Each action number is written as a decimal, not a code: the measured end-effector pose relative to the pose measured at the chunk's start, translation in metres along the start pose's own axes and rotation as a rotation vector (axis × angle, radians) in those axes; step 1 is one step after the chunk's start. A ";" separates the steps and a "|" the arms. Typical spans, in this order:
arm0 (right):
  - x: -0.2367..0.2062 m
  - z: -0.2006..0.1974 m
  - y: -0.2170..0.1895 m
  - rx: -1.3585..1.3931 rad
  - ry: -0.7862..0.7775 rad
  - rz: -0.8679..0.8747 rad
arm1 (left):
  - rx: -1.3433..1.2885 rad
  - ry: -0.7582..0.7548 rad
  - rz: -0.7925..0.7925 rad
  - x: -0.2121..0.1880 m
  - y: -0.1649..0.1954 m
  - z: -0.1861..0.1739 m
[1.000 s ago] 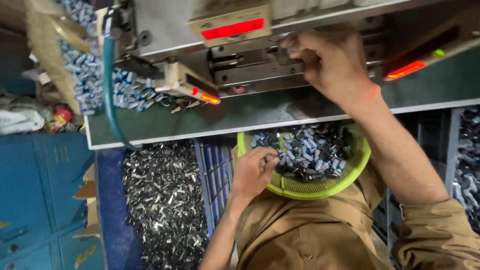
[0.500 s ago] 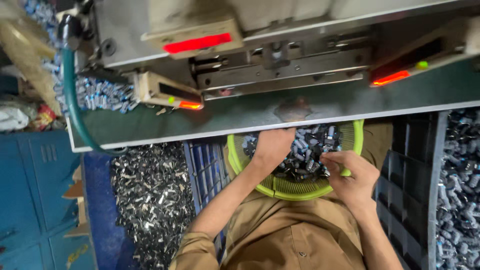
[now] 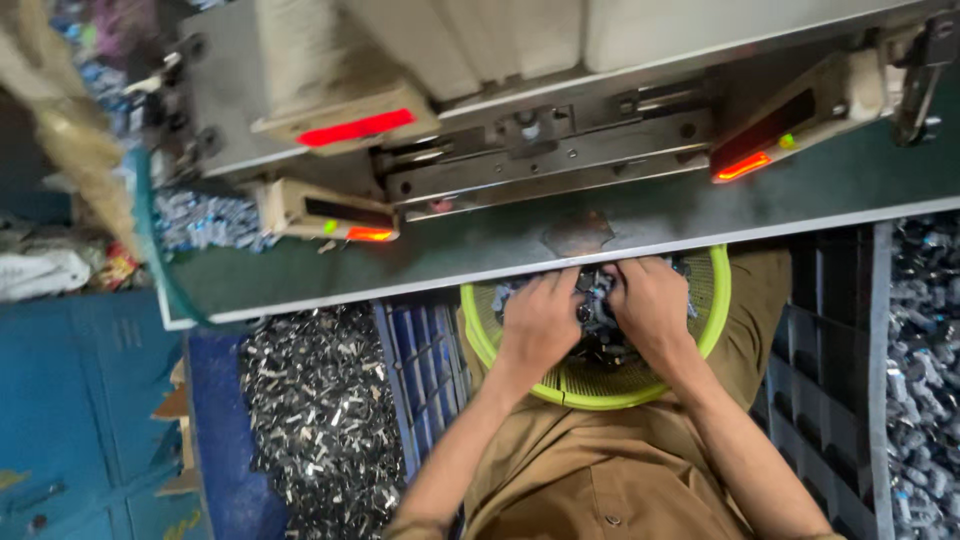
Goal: The person repeatedly picks small cylindrical components from a green basket, inserts them into a machine slot, and retrieves the assembled keychains. The finished keychains are placed into a large blue bin. The process is continuous and repetitive throughout the clip.
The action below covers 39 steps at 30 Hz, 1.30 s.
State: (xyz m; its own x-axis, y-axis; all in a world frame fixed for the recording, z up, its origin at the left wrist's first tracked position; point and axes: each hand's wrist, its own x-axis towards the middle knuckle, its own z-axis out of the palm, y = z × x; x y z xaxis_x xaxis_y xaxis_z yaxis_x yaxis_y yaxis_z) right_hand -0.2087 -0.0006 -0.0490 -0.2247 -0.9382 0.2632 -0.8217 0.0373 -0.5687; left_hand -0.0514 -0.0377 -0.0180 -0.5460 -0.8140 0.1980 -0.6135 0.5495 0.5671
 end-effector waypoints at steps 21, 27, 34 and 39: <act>-0.070 -0.009 -0.017 1.435 0.148 0.404 | -0.845 -0.053 -0.213 -0.028 0.035 -0.064; -0.042 -0.009 -0.012 2.190 -0.015 0.763 | -0.614 0.247 -0.026 -0.031 0.034 -0.090; 0.074 -0.060 -0.060 1.011 0.118 -0.030 | -1.076 0.016 -0.490 -0.051 -0.004 -0.066; 0.145 -0.043 -0.063 0.041 0.246 -0.471 | -1.473 0.068 -0.304 -0.082 -0.040 -0.033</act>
State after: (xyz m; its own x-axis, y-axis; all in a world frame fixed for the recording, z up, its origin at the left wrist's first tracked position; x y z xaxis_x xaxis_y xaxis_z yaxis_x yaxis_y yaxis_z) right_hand -0.2121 -0.1241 0.0579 0.0434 -0.7412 0.6699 -0.8430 -0.3870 -0.3736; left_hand 0.0369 0.0009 -0.0309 -0.4544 -0.8888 -0.0595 0.4329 -0.2787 0.8573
